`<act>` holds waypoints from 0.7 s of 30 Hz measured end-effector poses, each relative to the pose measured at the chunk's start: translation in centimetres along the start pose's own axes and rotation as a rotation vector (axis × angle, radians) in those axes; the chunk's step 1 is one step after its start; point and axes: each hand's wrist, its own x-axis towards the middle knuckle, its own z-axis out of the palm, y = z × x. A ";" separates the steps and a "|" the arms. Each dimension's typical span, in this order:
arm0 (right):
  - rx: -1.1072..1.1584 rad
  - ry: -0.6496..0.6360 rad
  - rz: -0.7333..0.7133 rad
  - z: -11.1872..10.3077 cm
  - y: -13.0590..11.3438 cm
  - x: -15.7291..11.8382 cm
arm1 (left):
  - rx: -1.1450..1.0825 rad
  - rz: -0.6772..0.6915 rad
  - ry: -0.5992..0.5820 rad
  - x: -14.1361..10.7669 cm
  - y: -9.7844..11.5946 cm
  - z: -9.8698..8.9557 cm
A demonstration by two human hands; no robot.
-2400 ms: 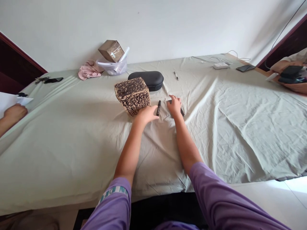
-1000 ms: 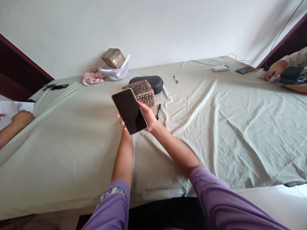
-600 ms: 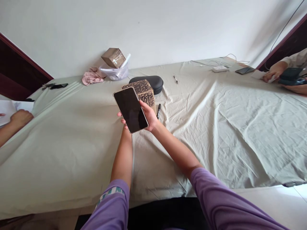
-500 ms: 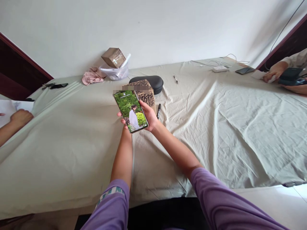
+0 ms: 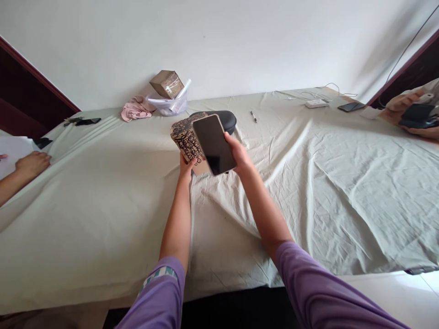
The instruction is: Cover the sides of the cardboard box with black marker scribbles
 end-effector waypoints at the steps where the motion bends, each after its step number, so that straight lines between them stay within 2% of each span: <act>1: -0.095 0.090 -0.051 -1.3 -0.8 0.0 | -0.129 0.001 0.075 0.6 -0.7 0.3; 4: -0.353 0.301 -0.143 -5.6 -2.7 0.1 | -0.437 0.008 0.219 1.8 -2.5 0.9; 8: -0.850 0.572 0.027 -10.2 -2.8 0.6 | -0.675 0.020 0.269 2.6 -3.5 1.2; 11: -0.978 0.652 0.161 -12.3 -1.6 1.3 | -0.771 0.021 0.264 2.9 -3.2 1.2; 16: -1.088 0.698 0.294 -13.8 -0.4 1.8 | -0.912 -0.005 0.242 3.0 -1.6 0.9; 21: -1.270 0.659 0.263 -12.6 -1.6 0.9 | -0.906 0.078 0.140 3.2 0.0 0.4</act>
